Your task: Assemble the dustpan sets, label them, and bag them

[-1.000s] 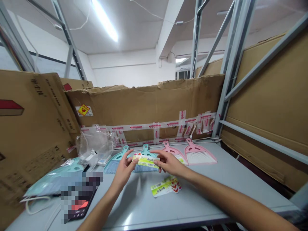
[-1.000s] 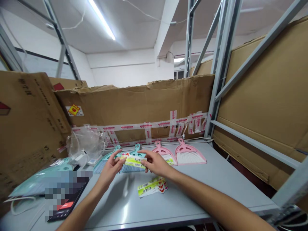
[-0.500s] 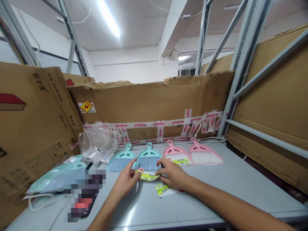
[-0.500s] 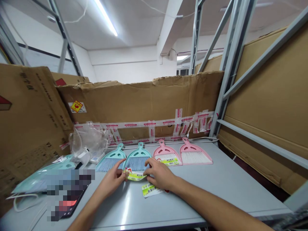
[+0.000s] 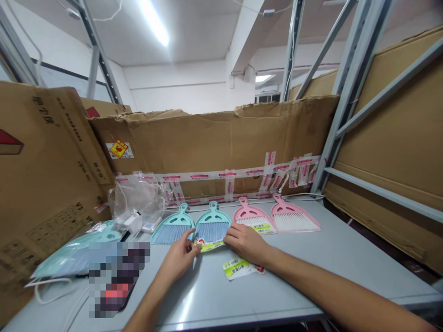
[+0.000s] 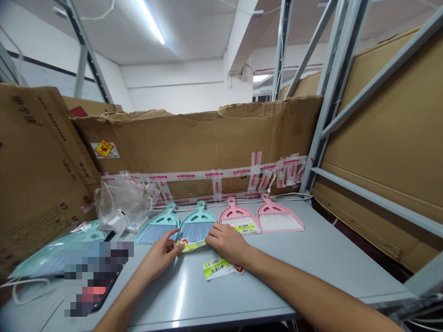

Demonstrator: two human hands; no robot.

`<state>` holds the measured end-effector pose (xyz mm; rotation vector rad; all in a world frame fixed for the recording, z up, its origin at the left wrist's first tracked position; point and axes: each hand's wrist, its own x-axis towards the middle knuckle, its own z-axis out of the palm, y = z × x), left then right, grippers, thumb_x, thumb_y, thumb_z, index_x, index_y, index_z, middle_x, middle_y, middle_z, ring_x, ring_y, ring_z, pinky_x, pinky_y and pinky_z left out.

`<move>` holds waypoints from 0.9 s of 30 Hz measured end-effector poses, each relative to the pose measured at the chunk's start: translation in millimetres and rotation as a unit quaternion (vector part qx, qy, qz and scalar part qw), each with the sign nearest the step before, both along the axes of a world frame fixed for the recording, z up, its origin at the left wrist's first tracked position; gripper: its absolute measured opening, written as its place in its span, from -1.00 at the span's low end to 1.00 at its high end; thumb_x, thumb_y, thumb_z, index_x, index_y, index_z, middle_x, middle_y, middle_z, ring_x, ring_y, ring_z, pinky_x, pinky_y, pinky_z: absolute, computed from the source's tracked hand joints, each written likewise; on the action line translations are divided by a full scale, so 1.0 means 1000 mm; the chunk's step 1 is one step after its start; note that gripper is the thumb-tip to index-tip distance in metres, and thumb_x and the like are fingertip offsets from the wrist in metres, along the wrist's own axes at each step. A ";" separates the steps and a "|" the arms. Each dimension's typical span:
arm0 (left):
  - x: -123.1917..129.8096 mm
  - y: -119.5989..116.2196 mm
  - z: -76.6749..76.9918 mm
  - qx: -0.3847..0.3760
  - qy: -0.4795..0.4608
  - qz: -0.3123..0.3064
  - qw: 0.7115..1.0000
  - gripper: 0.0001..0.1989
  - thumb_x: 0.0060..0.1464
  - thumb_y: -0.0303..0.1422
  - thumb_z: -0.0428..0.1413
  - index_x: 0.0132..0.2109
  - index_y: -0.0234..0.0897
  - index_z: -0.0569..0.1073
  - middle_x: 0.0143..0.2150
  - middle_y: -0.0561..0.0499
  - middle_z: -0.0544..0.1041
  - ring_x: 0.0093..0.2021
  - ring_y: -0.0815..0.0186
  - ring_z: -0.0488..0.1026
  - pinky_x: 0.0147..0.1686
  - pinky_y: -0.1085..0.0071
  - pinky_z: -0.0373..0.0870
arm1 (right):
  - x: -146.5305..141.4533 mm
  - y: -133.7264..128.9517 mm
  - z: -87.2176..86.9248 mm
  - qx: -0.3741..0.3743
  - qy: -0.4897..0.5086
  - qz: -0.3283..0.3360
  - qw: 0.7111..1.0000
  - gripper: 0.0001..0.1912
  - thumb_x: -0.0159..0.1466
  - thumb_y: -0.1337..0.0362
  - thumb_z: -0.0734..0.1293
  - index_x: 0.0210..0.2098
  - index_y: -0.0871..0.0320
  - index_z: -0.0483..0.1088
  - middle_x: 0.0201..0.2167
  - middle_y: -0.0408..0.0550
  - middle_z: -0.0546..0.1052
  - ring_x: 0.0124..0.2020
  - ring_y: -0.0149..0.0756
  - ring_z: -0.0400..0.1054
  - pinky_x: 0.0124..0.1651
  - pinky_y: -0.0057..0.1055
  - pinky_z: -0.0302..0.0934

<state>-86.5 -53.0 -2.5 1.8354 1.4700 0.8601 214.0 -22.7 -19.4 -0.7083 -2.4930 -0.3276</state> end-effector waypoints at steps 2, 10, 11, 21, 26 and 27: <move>-0.001 0.002 -0.003 0.005 -0.005 0.003 1.000 -0.25 0.23 -0.01 0.20 0.40 -0.39 0.42 -0.36 -0.02 0.63 -0.35 0.14 0.50 -0.25 0.29 0.35 | -0.001 0.002 0.000 -0.004 0.009 -0.006 1.000 -0.83 0.51 0.40 0.35 -0.18 0.09 0.57 -0.20 0.01 0.58 -0.16 -0.16 0.31 -0.19 -0.32 0.17; -0.006 0.009 -0.012 -0.012 -0.087 0.006 0.996 -0.28 0.22 0.00 0.27 0.37 -0.33 0.44 -0.36 0.07 0.55 -0.35 0.22 0.49 -0.26 0.33 0.33 | 0.004 -0.006 0.004 -0.002 0.020 0.015 1.000 -0.85 0.47 0.41 0.37 -0.11 0.09 0.60 -0.11 0.02 0.61 -0.12 -0.13 0.34 -0.18 -0.27 0.19; -0.006 0.009 -0.013 -0.012 -0.090 0.005 0.996 -0.28 0.22 0.01 0.28 0.36 -0.33 0.45 -0.36 0.07 0.55 -0.34 0.22 0.49 -0.25 0.33 0.33 | 0.005 -0.007 0.005 -0.001 0.020 0.017 1.000 -0.84 0.47 0.41 0.37 -0.09 0.09 0.60 -0.11 0.03 0.62 -0.11 -0.13 0.35 -0.17 -0.26 0.20; -0.010 0.014 -0.018 -0.001 -0.098 -0.005 0.995 -0.27 0.22 0.02 0.26 0.38 -0.33 0.46 -0.36 0.09 0.45 -0.35 0.26 0.38 -0.29 0.37 0.25 | 0.005 -0.003 0.000 0.047 0.026 0.024 0.998 -0.87 0.48 0.41 0.39 -0.06 0.11 0.58 -0.14 0.01 0.61 -0.15 -0.16 0.35 -0.19 -0.27 0.20; -0.008 0.012 -0.015 0.001 -0.092 0.000 0.996 -0.25 0.23 0.05 0.24 0.39 -0.33 0.46 -0.34 0.08 0.46 -0.36 0.26 0.39 -0.30 0.36 0.27 | 0.003 -0.001 -0.001 0.056 0.020 0.011 0.998 -0.86 0.52 0.40 0.36 -0.05 0.10 0.58 -0.14 0.01 0.61 -0.16 -0.17 0.36 -0.18 -0.27 0.21; -0.008 0.012 -0.015 0.002 -0.093 0.002 0.996 -0.25 0.23 0.05 0.25 0.39 -0.33 0.46 -0.34 0.08 0.46 -0.36 0.27 0.39 -0.31 0.36 0.27 | 0.003 -0.001 -0.001 0.057 0.019 0.010 0.998 -0.86 0.53 0.40 0.36 -0.05 0.10 0.57 -0.13 0.01 0.61 -0.16 -0.17 0.36 -0.17 -0.27 0.21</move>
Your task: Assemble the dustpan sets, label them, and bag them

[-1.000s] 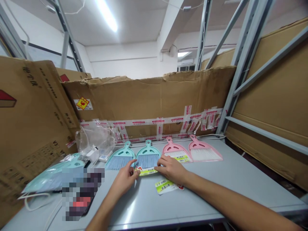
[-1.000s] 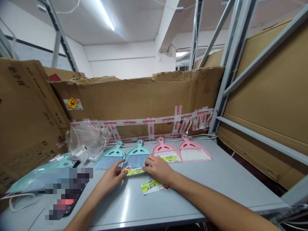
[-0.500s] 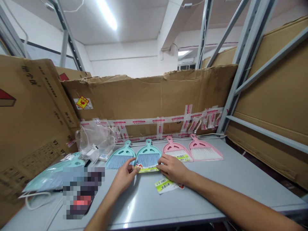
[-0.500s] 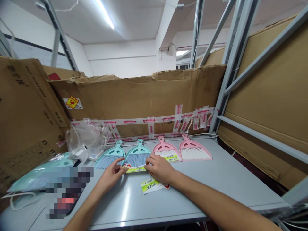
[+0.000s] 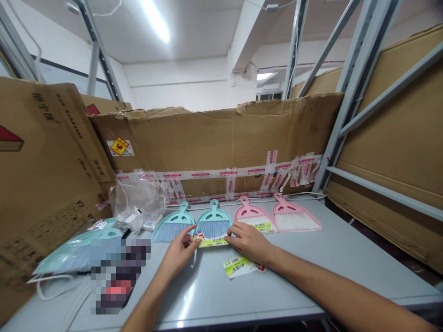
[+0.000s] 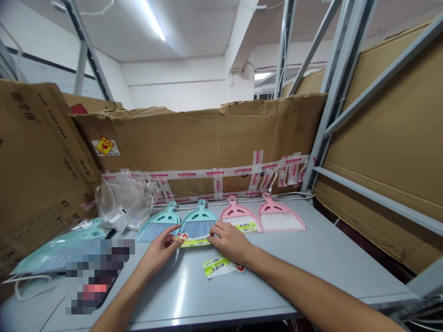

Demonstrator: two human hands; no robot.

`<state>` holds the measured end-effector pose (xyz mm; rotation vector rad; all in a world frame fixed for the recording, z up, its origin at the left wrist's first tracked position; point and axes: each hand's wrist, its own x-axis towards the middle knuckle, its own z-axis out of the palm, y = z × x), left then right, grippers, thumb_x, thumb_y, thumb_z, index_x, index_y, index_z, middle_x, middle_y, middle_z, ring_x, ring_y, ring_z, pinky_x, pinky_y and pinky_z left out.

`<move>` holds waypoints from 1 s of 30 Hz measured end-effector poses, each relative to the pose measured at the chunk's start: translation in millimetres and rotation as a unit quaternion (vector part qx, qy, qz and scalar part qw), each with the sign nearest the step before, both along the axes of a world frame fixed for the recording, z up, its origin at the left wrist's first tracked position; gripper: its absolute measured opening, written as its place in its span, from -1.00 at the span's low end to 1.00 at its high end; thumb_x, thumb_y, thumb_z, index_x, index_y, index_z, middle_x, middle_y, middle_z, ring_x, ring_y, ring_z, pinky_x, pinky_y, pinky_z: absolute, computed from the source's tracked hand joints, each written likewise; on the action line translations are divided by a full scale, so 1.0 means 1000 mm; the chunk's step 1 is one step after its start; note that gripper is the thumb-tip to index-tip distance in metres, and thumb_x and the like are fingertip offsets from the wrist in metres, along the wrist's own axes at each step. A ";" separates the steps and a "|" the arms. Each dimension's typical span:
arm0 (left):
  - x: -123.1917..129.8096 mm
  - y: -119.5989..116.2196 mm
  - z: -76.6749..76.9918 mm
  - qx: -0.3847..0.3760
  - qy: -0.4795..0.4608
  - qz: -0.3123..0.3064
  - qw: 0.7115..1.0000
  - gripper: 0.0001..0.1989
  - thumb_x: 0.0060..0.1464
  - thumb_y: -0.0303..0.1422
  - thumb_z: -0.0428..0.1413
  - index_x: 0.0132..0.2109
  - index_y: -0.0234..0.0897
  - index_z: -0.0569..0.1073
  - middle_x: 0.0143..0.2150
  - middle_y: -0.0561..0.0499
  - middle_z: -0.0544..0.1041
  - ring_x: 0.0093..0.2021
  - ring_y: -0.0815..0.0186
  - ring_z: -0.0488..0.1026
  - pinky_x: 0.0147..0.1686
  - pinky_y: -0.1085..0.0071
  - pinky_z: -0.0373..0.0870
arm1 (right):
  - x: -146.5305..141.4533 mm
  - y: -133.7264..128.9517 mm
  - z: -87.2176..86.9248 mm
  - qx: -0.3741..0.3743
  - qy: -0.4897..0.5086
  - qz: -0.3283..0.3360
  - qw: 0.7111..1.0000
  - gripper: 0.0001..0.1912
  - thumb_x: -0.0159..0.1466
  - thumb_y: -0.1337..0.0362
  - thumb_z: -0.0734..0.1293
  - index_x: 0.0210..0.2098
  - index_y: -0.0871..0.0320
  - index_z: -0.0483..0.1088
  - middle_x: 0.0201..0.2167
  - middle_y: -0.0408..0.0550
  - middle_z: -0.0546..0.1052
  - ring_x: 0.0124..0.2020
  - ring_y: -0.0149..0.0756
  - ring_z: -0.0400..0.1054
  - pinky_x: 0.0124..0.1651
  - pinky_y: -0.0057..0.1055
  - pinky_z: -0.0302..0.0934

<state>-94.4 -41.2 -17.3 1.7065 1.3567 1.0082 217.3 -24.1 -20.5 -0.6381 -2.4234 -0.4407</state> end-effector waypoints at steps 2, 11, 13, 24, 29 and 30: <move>0.001 -0.001 0.001 0.002 -0.004 0.002 1.000 -0.24 0.22 0.05 0.25 0.39 -0.33 0.46 -0.33 0.06 0.47 -0.35 0.27 0.39 -0.31 0.37 0.28 | 0.000 0.000 0.000 0.000 0.000 0.001 1.000 -0.86 0.53 0.39 0.35 -0.04 0.10 0.57 -0.13 0.01 0.62 -0.15 -0.16 0.36 -0.17 -0.27 0.21; 0.003 -0.002 0.002 0.003 -0.011 0.008 1.000 -0.26 0.20 0.05 0.26 0.36 -0.31 0.49 -0.34 0.07 0.47 -0.35 0.26 0.43 -0.32 0.37 0.29 | 0.003 -0.002 0.003 -0.007 0.021 0.015 1.000 -0.79 0.55 0.40 0.31 0.02 0.08 0.57 -0.11 0.02 0.63 -0.14 -0.17 0.40 -0.14 -0.27 0.26; 0.003 -0.002 0.003 0.004 -0.009 0.005 1.000 -0.28 0.21 0.04 0.25 0.36 -0.32 0.49 -0.34 0.07 0.47 -0.34 0.26 0.43 -0.30 0.37 0.29 | 0.004 -0.001 0.002 -0.014 0.024 0.017 0.999 -0.80 0.54 0.40 0.32 0.02 0.08 0.58 -0.12 0.02 0.63 -0.14 -0.17 0.40 -0.14 -0.27 0.27; 0.008 -0.006 0.011 0.029 0.110 0.037 0.993 -0.30 0.24 0.04 0.14 0.33 -0.36 0.51 -0.34 0.00 0.61 -0.32 0.15 0.52 -0.24 0.29 0.35 | 0.001 0.000 0.001 -0.075 -0.004 -0.021 0.997 -0.81 0.47 0.44 0.37 -0.04 0.10 0.61 -0.08 0.04 0.62 -0.09 -0.13 0.40 -0.10 -0.24 0.31; 0.014 -0.006 0.015 0.036 0.160 0.048 0.985 -0.31 0.27 0.03 0.09 0.35 -0.35 0.50 -0.28 -0.06 0.69 -0.28 0.09 0.58 -0.20 0.26 0.37 | -0.001 -0.007 0.008 -0.127 -0.015 -0.074 0.989 -0.79 0.38 0.45 0.37 -0.06 0.15 0.61 -0.02 0.10 0.58 0.02 -0.02 0.37 0.03 -0.13 0.36; 0.015 -0.006 0.015 0.039 0.163 0.048 0.985 -0.31 0.28 0.03 0.09 0.35 -0.34 0.50 -0.28 -0.07 0.70 -0.27 0.08 0.59 -0.20 0.26 0.37 | -0.002 -0.010 0.010 -0.134 -0.015 -0.081 0.988 -0.79 0.37 0.44 0.37 -0.06 0.16 0.60 0.00 0.11 0.57 0.03 -0.01 0.36 0.05 -0.12 0.36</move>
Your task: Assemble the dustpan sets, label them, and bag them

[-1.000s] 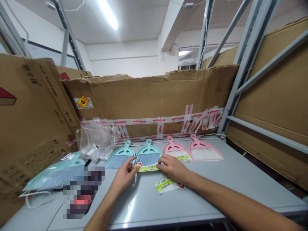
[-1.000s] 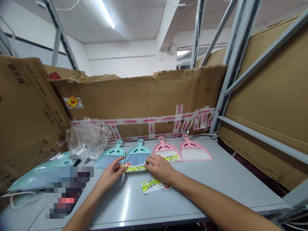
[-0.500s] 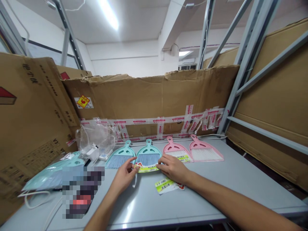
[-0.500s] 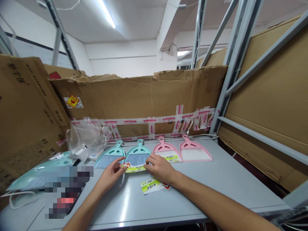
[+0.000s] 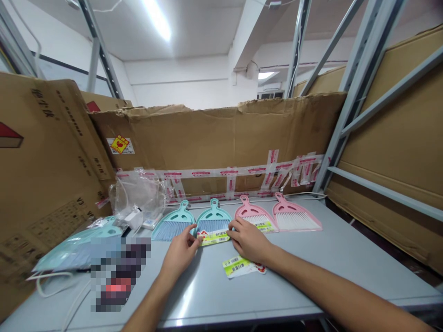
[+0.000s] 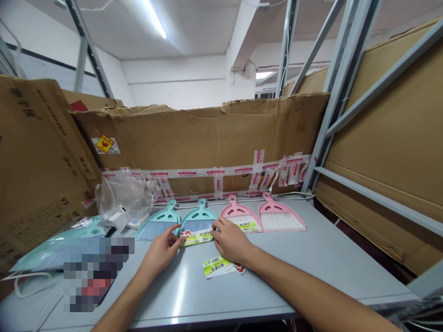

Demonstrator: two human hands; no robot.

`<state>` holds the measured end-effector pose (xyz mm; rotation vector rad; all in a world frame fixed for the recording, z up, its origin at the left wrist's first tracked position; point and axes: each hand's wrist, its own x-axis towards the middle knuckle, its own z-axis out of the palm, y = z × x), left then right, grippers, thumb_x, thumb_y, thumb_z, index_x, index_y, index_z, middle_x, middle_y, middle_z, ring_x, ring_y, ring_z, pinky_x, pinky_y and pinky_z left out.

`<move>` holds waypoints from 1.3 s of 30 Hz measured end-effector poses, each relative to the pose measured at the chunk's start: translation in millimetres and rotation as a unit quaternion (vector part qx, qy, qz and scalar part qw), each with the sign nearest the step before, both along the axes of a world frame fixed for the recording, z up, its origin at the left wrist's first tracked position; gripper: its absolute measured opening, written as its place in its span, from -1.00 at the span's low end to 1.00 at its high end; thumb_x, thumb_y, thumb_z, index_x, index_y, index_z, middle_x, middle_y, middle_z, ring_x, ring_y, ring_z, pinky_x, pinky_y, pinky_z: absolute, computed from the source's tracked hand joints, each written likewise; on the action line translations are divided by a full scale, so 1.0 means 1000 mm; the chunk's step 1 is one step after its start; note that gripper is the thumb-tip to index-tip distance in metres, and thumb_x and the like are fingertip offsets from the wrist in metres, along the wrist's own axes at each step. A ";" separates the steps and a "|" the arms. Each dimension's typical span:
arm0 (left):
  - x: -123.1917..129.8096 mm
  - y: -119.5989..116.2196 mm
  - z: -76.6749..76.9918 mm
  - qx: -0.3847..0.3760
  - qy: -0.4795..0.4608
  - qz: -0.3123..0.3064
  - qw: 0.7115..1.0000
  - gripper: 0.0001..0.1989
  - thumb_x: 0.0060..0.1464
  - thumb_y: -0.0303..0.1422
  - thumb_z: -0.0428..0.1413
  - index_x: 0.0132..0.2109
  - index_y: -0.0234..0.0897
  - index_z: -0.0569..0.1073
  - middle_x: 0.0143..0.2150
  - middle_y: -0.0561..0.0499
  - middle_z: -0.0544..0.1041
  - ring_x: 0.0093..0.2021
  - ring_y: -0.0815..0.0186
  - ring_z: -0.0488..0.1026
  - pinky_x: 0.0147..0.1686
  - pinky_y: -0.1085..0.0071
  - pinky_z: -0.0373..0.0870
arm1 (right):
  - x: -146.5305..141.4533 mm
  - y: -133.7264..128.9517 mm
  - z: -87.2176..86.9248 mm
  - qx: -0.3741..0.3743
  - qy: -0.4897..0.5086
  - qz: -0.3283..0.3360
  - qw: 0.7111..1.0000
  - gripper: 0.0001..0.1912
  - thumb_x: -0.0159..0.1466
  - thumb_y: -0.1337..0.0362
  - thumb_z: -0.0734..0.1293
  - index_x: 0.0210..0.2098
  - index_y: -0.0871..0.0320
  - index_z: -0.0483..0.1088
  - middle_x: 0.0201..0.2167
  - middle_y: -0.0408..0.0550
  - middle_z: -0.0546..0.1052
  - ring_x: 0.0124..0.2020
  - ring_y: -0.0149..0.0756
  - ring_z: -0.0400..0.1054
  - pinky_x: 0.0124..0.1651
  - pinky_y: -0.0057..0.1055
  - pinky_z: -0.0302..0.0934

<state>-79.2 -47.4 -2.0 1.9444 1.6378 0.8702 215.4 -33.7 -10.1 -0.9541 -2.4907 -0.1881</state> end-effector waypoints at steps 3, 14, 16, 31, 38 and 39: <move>0.001 -0.002 0.000 0.012 0.005 -0.004 1.000 -0.33 0.32 0.04 0.06 0.37 -0.31 0.51 -0.22 -0.09 0.72 -0.25 0.07 0.60 -0.18 0.25 0.38 | -0.002 -0.008 0.006 -0.015 0.013 0.000 1.000 -0.69 0.37 0.34 0.40 0.09 0.16 0.57 0.05 0.14 0.54 0.07 0.03 0.34 0.11 -0.07 0.36; -0.007 -0.004 -0.001 0.034 0.040 0.013 0.999 -0.30 0.12 -0.10 0.32 0.38 -0.15 0.51 -0.19 -0.02 0.69 -0.24 0.10 0.57 -0.18 0.29 0.36 | -0.006 -0.001 0.004 -0.041 0.046 -0.014 0.998 -0.62 0.44 0.23 0.48 0.22 0.12 0.48 0.04 0.13 0.54 0.09 0.05 0.38 0.12 -0.02 0.38; -0.007 -0.002 -0.002 0.044 0.060 0.017 0.997 -0.35 0.16 -0.11 0.29 0.36 -0.16 0.53 -0.19 -0.03 0.68 -0.21 0.10 0.58 -0.15 0.29 0.36 | -0.008 0.000 0.003 -0.043 0.048 -0.021 0.998 -0.66 0.45 0.24 0.47 0.19 0.13 0.49 0.03 0.12 0.55 0.08 0.03 0.38 0.12 -0.03 0.39; -0.007 0.004 -0.002 0.099 0.091 0.025 0.991 -0.45 0.26 -0.06 0.21 0.31 -0.16 0.54 -0.07 -0.07 0.65 -0.13 0.07 0.59 -0.12 0.25 0.40 | -0.010 0.002 0.001 -0.081 0.102 -0.054 0.990 -0.49 0.42 0.25 0.48 0.32 0.13 0.44 0.07 0.13 0.55 0.13 0.04 0.40 0.17 -0.03 0.39; -0.014 -0.001 0.000 0.109 0.076 0.052 0.990 -0.46 0.20 -0.03 0.25 0.23 -0.18 0.60 -0.18 -0.03 0.62 -0.17 0.08 0.56 -0.15 0.26 0.40 | 0.022 -0.007 0.023 -0.139 0.093 0.017 0.986 -0.71 0.41 0.16 0.53 0.08 0.10 0.60 -0.14 0.00 0.62 -0.10 -0.13 0.49 -0.02 -0.26 0.35; -0.015 -0.002 0.002 0.114 0.074 0.054 0.989 -0.47 0.20 -0.01 0.25 0.20 -0.19 0.61 -0.22 -0.02 0.60 -0.19 0.08 0.55 -0.16 0.26 0.40 | 0.027 -0.008 0.027 -0.170 0.086 0.036 0.981 -0.73 0.39 0.12 0.56 0.02 0.08 0.62 -0.18 -0.05 0.63 -0.15 -0.17 0.49 -0.05 -0.30 0.32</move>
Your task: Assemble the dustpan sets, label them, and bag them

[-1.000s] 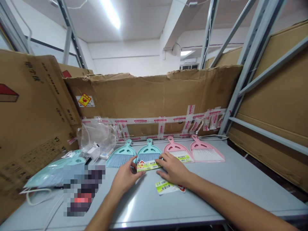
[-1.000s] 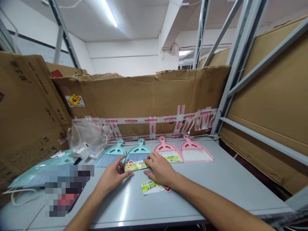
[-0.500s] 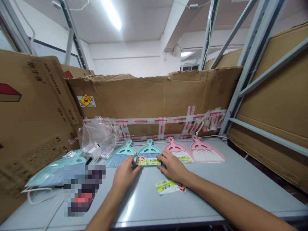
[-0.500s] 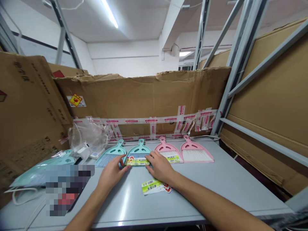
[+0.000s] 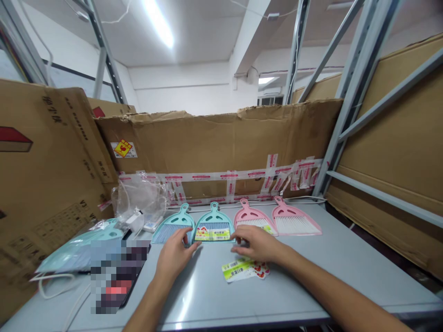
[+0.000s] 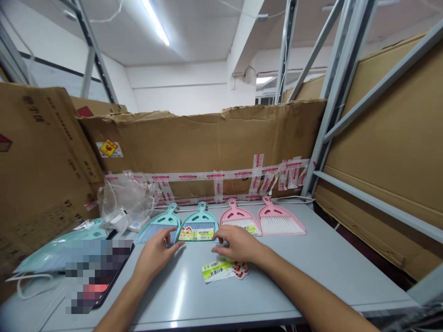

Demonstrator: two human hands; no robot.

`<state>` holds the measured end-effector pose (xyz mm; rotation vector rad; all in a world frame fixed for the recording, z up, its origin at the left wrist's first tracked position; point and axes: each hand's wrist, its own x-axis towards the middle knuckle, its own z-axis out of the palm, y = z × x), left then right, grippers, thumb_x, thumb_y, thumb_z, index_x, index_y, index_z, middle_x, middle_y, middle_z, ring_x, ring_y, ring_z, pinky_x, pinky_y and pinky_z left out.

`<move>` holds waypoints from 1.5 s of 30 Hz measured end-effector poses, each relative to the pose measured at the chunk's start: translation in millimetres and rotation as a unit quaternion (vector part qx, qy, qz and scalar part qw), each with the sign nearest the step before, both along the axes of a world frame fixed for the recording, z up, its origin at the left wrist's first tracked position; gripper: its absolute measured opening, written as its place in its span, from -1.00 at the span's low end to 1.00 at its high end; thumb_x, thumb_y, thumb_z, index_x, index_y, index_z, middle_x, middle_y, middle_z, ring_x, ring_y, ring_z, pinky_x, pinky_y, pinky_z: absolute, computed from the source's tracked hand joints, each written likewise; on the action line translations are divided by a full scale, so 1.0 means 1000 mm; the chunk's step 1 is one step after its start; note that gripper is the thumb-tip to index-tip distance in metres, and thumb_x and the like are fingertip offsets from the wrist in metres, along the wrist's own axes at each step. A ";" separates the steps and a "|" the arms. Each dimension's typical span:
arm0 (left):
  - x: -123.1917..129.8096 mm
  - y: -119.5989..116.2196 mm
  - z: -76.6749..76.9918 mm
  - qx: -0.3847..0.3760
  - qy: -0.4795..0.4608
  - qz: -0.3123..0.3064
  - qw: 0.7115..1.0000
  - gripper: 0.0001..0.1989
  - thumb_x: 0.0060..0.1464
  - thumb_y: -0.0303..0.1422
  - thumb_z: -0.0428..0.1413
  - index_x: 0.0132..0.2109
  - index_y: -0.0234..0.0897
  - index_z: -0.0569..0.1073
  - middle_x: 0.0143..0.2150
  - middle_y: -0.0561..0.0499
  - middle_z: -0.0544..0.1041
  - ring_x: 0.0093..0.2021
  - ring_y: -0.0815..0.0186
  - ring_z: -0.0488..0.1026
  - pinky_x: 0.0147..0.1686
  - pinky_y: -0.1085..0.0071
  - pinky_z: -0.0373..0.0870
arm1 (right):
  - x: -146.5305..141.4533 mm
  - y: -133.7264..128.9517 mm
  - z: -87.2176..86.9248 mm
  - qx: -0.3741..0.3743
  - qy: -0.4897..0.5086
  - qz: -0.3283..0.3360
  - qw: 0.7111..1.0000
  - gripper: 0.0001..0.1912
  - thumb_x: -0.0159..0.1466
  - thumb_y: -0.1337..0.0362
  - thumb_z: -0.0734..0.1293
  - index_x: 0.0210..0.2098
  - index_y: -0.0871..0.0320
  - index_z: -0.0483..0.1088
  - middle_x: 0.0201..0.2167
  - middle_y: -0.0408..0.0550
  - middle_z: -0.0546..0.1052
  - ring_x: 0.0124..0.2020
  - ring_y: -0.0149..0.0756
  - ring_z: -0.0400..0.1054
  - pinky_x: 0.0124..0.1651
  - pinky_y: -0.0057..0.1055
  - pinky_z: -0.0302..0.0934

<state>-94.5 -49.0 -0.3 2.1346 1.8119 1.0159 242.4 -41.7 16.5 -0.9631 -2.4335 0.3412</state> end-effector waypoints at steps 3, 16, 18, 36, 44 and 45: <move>-0.001 -0.002 0.004 0.019 -0.005 -0.001 1.000 -0.49 0.24 0.05 0.22 0.13 -0.21 0.65 -0.31 0.00 0.56 -0.28 0.12 0.52 -0.19 0.26 0.39 | 0.008 -0.004 0.006 -0.073 -0.026 0.060 0.995 -0.58 0.21 0.03 0.68 -0.04 0.05 0.64 -0.20 -0.12 0.64 -0.20 -0.24 0.47 -0.14 -0.38 0.26; 0.100 -0.006 0.071 0.070 0.020 -0.203 0.976 -0.59 0.49 -0.07 0.00 -0.06 -0.16 0.68 -0.27 -0.10 0.63 -0.28 0.17 0.51 -0.18 0.27 0.40 | 0.005 0.010 -0.013 -0.266 -0.027 0.081 0.960 -0.46 0.05 0.08 0.73 -0.01 0.07 0.70 -0.34 -0.23 0.60 -0.40 -0.38 0.39 -0.36 -0.50 0.16; 0.113 0.008 0.071 0.092 0.022 -0.224 0.970 -0.60 0.50 -0.10 -0.01 -0.05 -0.17 0.67 -0.26 -0.09 0.62 -0.28 0.19 0.52 -0.17 0.29 0.39 | 0.006 0.013 -0.014 -0.272 -0.014 0.076 0.959 -0.50 0.05 0.07 0.72 -0.06 0.10 0.71 -0.37 -0.22 0.57 -0.41 -0.39 0.37 -0.37 -0.49 0.15; 0.118 0.026 0.016 -0.187 -0.315 -0.322 0.873 -0.41 0.11 0.14 0.40 -0.02 -0.32 0.67 -0.07 -0.18 0.73 -0.10 0.09 0.63 -0.07 0.26 0.54 | 0.006 0.030 -0.009 -0.295 0.463 -0.138 0.824 -0.38 0.10 -0.27 0.63 -0.42 0.13 0.42 -0.65 -0.26 0.37 -0.62 -0.45 0.12 -0.55 -0.46 0.00; 0.095 0.030 0.027 -0.124 -0.397 -0.189 0.890 -0.46 0.02 0.14 0.38 -0.20 -0.28 0.58 -0.40 0.03 0.56 -0.42 0.32 0.43 -0.37 0.42 0.35 | 0.007 0.030 -0.009 -0.310 0.518 -0.110 0.789 -0.38 0.14 -0.23 0.62 -0.15 0.11 0.43 -0.43 -0.18 0.55 -0.51 -0.35 0.42 -0.64 -0.55 0.05; 0.085 0.025 0.030 -0.123 -0.390 -0.183 0.894 -0.49 0.06 0.13 0.36 -0.26 -0.27 0.55 -0.43 0.05 0.52 -0.45 0.35 0.38 -0.39 0.43 0.32 | 0.006 0.028 -0.009 -0.292 0.506 -0.111 0.804 -0.39 0.17 -0.22 0.60 -0.10 0.11 0.44 -0.39 -0.15 0.56 -0.45 -0.32 0.46 -0.61 -0.54 0.11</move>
